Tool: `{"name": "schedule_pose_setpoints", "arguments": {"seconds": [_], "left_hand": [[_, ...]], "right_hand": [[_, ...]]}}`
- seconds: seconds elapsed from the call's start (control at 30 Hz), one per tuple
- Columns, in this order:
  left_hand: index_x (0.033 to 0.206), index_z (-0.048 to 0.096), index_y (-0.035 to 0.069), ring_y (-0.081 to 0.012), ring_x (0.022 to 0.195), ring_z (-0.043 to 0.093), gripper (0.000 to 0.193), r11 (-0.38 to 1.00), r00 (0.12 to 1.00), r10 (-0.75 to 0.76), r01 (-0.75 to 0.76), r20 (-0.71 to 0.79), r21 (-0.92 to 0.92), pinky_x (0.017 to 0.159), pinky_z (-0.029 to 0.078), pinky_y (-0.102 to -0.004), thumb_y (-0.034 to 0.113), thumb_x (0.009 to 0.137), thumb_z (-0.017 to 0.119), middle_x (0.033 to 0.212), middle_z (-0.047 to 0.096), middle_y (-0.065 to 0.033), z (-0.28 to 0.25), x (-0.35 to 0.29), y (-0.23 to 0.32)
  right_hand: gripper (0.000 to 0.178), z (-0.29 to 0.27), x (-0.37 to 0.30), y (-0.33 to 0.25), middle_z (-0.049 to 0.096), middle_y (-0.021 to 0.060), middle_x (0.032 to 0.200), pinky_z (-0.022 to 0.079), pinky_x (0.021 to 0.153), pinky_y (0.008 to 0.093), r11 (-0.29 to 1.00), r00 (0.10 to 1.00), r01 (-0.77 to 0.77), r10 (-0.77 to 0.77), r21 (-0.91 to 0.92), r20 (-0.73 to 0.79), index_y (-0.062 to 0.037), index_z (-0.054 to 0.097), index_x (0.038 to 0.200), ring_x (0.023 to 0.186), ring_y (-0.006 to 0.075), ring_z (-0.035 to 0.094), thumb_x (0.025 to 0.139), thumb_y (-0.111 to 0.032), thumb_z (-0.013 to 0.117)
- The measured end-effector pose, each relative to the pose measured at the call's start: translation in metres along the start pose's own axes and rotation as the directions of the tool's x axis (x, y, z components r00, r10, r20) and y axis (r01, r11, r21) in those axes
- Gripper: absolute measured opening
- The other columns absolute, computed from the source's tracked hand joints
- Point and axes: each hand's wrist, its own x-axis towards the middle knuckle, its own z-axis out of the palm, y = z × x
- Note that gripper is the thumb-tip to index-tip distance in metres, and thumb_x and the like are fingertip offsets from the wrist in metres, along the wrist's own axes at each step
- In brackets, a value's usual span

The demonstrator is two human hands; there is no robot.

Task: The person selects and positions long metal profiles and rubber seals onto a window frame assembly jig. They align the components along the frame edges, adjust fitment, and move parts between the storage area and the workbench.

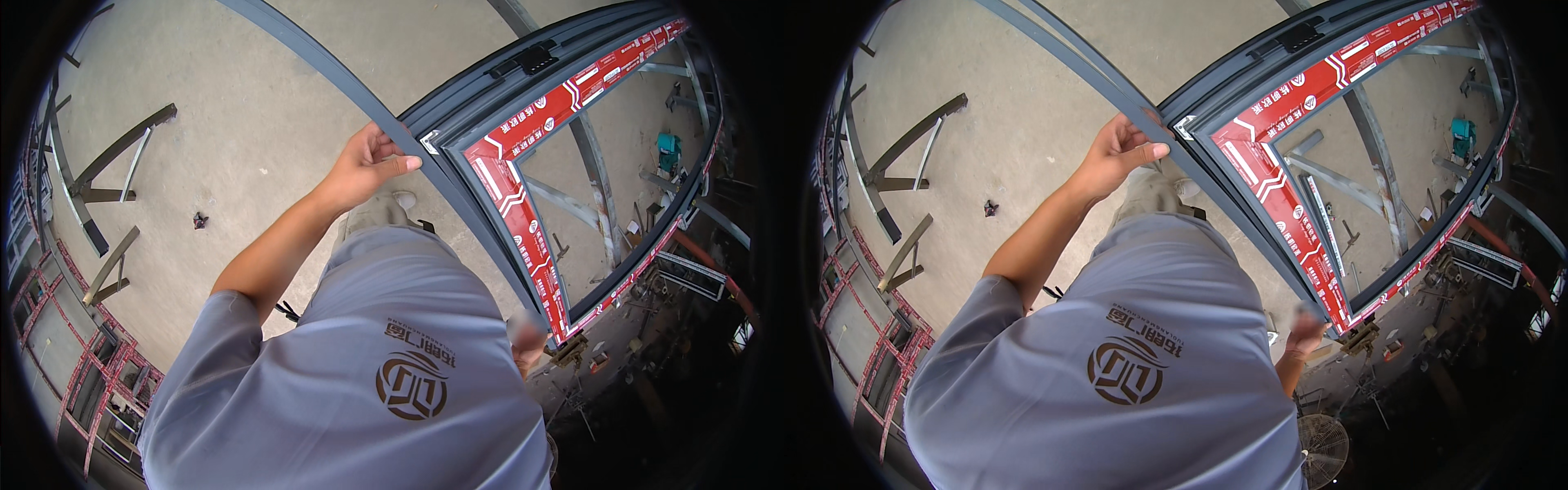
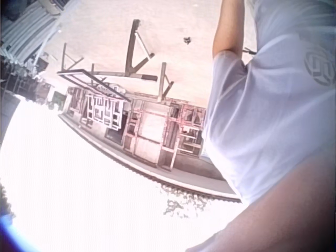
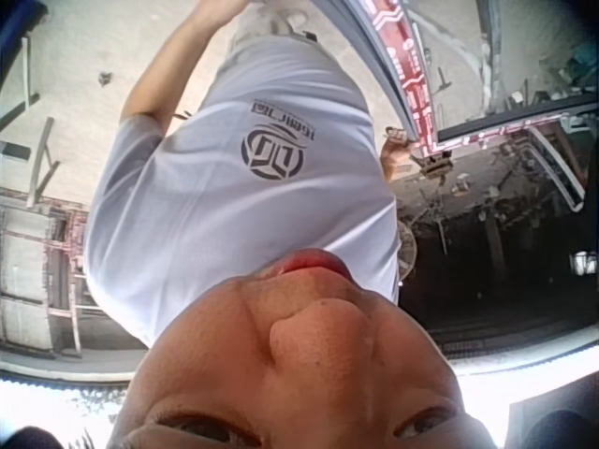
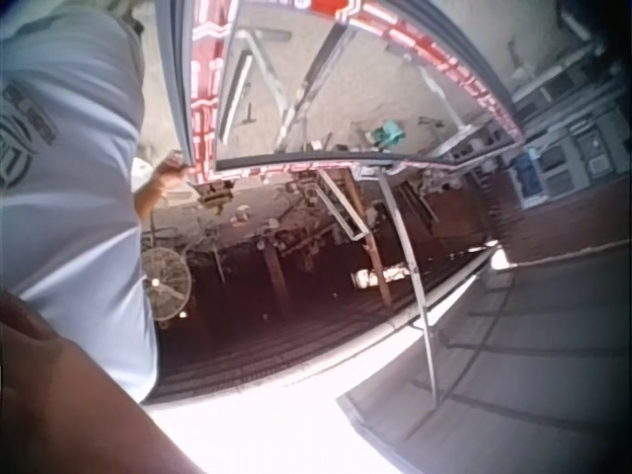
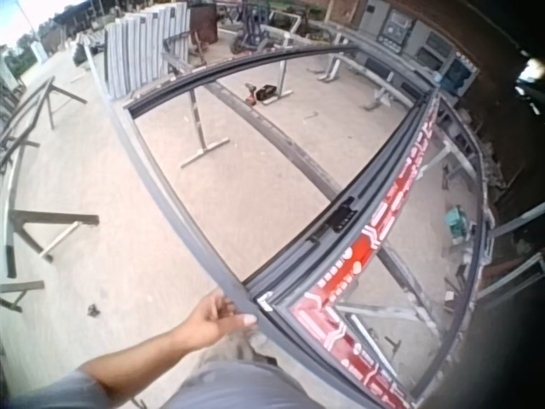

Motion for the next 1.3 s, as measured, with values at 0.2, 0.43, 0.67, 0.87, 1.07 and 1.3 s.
{"name": "schedule_pose_setpoints", "arguments": {"seconds": [0.2, 0.43, 0.67, 0.87, 1.07, 1.3], "left_hand": [[0.124, 0.053, 0.002, -0.0154, 0.108, 0.064, 0.039, 1.0, 0.999, 0.001, -0.002, 0.054, 0.022, 0.091, 0.05, -0.0311, 0.005, 0.092, 0.074, 0.114, 0.066, -0.0072, 0.007, 0.007, 0.005], [0.123, 0.054, 0.002, -0.0153, 0.108, 0.064, 0.037, 1.0, 0.999, -0.025, 0.025, 0.034, 0.018, 0.093, 0.05, -0.0325, 0.005, 0.092, 0.073, 0.114, 0.065, -0.0074, 0.015, 0.008, 0.012], [0.118, 0.058, 0.003, -0.0138, 0.105, 0.065, 0.032, 0.997, 0.997, -0.071, 0.07, 0.026, 0.036, 0.093, 0.051, -0.0314, 0.003, 0.091, 0.074, 0.111, 0.066, -0.0062, 0.015, 0.016, 0.012], [0.119, 0.058, 0.001, -0.0156, 0.101, 0.068, 0.033, 0.997, 0.997, -0.075, 0.076, -0.013, 0.025, 0.092, 0.052, -0.0316, 0.002, 0.091, 0.074, 0.109, 0.071, -0.0093, 0.018, 0.021, 0.007], [0.117, 0.058, -0.002, -0.0166, 0.096, 0.07, 0.033, 0.992, 0.992, -0.11, 0.113, -0.068, 0.052, 0.09, 0.054, -0.032, 0.004, 0.09, 0.076, 0.108, 0.072, -0.0123, 0.028, 0.02, 0.014], [0.117, 0.058, 0.0, -0.017, 0.097, 0.069, 0.034, 0.992, 0.991, -0.101, 0.107, -0.091, 0.068, 0.09, 0.055, -0.0331, 0.005, 0.09, 0.077, 0.11, 0.072, -0.0114, 0.038, 0.018, 0.022]], "right_hand": [[0.073, 0.023, -0.018, 0.003, 0.063, 0.0129, 0.131, 0.042, 0.108, 0.0434, 0.997, 0.994, 0.068, -0.071, -0.037, -0.085, -0.0024, 0.056, 0.137, 0.122, 0.0286, 0.058, 0.107, -0.062, 0.025], [0.071, 0.014, -0.009, 0.008, 0.057, 0.0102, 0.14, 0.037, 0.114, 0.0421, 0.992, 0.993, 0.11, -0.112, 0.057, 0.038, -0.0045, 0.052, 0.141, 0.128, 0.0269, 0.053, 0.108, -0.06, 0.024], [0.063, 0.038, -0.01, 0.014, 0.058, 0.0077, 0.139, 0.04, 0.111, 0.0401, 0.978, 0.981, 0.174, -0.162, 0.111, -0.109, -0.0098, 0.052, 0.142, 0.126, 0.0237, 0.055, 0.107, -0.059, 0.034], [0.066, 0.084, -0.021, 0.005, 0.062, 0.0063, 0.134, 0.046, 0.101, 0.0385, 0.978, 0.947, 0.196, -0.17, 0.073, -0.273, -0.0102, 0.051, 0.143, 0.116, 0.0221, 0.06, 0.104, -0.062, 0.042], [0.066, 0.095, -0.019, 0.004, 0.061, 0.0092, 0.136, 0.049, 0.097, 0.0364, 0.973, 0.919, 0.23, -0.207, 0.031, -0.334, -0.0088, 0.047, 0.146, 0.115, 0.022, 0.061, 0.106, -0.06, 0.037], [0.059, 0.093, -0.017, 0.002, 0.067, 0.0069, 0.117, 0.052, 0.082, 0.033, 0.975, 0.938, 0.223, -0.218, -0.011, -0.269, -0.0079, 0.054, 0.136, 0.096, 0.0194, 0.065, 0.108, -0.057, 0.038]]}}
